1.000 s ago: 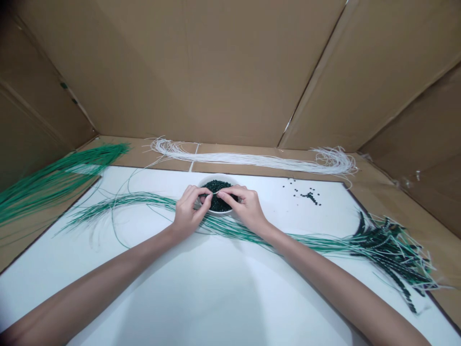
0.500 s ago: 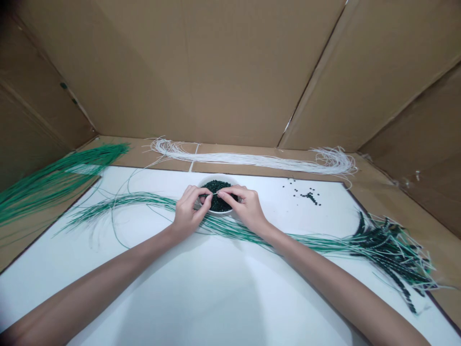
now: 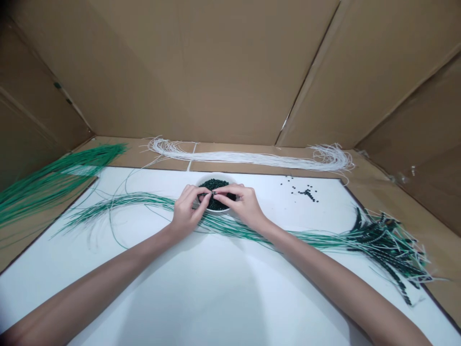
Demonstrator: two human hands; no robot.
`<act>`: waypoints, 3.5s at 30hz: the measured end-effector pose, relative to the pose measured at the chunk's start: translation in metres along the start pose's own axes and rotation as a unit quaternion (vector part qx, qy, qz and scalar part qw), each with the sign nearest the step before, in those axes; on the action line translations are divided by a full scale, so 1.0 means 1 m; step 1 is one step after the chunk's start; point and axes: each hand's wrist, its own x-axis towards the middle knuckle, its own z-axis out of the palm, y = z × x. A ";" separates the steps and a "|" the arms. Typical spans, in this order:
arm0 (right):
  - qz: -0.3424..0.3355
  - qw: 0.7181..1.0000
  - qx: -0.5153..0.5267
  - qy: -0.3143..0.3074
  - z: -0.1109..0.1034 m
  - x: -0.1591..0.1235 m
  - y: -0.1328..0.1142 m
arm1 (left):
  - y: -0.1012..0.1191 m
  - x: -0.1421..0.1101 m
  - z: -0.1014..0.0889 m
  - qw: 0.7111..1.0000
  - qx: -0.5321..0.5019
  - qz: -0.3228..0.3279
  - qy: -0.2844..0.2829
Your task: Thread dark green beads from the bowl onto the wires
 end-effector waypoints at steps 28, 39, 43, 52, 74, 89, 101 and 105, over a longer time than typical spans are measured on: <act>-0.024 0.999 -0.023 0.006 0.001 -0.003 -0.008 | 0.000 -0.001 0.000 1.000 0.005 -0.006 -0.010; -0.016 0.999 -0.044 0.015 0.002 -0.001 -0.006 | 0.004 0.001 -0.003 0.999 0.000 -0.019 -0.032; -0.033 0.996 -0.072 0.030 0.004 -0.002 -0.008 | 0.004 0.001 -0.005 0.999 -0.003 -0.019 -0.035; -0.109 0.981 -0.156 0.045 0.005 -0.003 -0.008 | 0.003 0.002 -0.003 0.999 0.011 -0.003 -0.031; -0.094 0.986 -0.139 -0.021 -0.012 0.007 -0.015 | 0.004 0.025 -0.021 0.987 0.003 -0.079 -0.137; -0.079 0.987 -0.129 -0.043 -0.012 0.007 -0.019 | 0.009 0.019 -0.019 0.987 -0.023 -0.070 -0.144; -0.060 0.989 -0.131 -0.030 -0.018 0.010 -0.021 | 0.008 0.027 -0.023 0.981 -0.017 -0.119 -0.154; -0.053 0.990 -0.127 -0.027 -0.017 0.009 -0.021 | 0.009 0.026 -0.023 0.982 -0.023 -0.112 -0.151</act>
